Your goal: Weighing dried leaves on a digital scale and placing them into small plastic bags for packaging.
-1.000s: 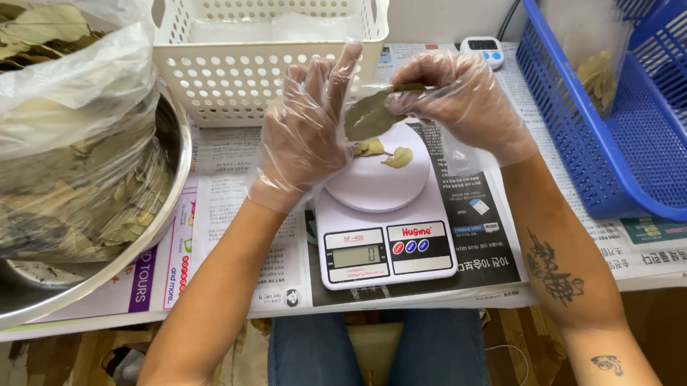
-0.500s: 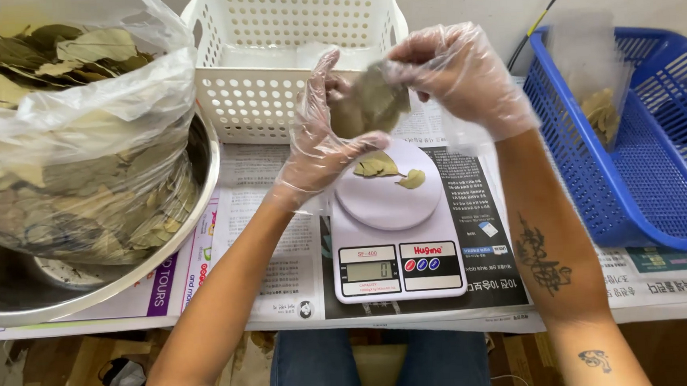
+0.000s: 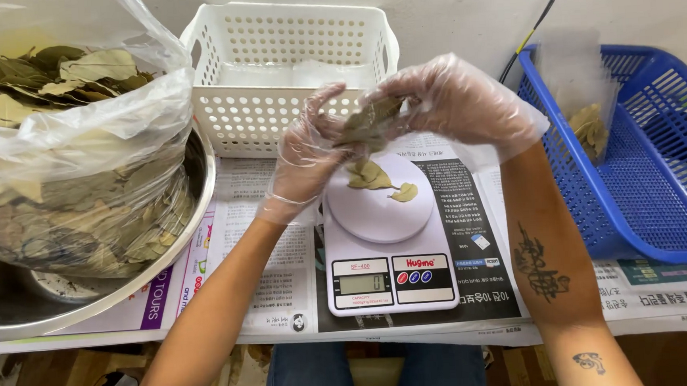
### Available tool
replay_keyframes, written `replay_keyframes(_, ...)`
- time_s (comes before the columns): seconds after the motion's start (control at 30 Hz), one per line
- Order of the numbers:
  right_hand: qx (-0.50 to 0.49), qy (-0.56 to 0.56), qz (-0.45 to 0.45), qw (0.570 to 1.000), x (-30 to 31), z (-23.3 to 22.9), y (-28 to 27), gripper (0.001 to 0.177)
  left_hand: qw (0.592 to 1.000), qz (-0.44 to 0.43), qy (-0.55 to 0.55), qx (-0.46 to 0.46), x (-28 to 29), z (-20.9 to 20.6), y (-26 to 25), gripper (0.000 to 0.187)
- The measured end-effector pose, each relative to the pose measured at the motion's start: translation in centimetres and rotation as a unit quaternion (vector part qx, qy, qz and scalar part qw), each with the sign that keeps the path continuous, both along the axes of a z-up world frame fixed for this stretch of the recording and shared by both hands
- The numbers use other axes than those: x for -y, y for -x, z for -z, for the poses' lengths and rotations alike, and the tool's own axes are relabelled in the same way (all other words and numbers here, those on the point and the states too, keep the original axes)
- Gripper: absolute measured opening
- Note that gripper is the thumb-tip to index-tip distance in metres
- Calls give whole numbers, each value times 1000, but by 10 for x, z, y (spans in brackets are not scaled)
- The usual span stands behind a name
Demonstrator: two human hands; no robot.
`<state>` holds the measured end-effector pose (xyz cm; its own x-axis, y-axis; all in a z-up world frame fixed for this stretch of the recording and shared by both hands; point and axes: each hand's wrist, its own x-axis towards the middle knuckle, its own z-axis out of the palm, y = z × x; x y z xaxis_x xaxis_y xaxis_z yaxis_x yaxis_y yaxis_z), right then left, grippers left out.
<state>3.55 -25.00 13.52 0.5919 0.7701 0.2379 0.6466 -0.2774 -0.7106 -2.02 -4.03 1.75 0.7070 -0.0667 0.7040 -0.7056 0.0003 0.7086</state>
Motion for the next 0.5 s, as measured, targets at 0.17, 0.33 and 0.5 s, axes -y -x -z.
replay_keyframes(0.17,21,-52,0,998,-6,6,2,17,996,28,20,-85,14,0,1,57)
replay_keyframes(0.33,22,91,45,995,-18,-19,34,17,994,-80,-60,-40,9,10,-4,54)
replay_keyframes(0.5,18,109,60,992,-13,-13,29,17,995,-65,28,-71,9,-10,2,59)
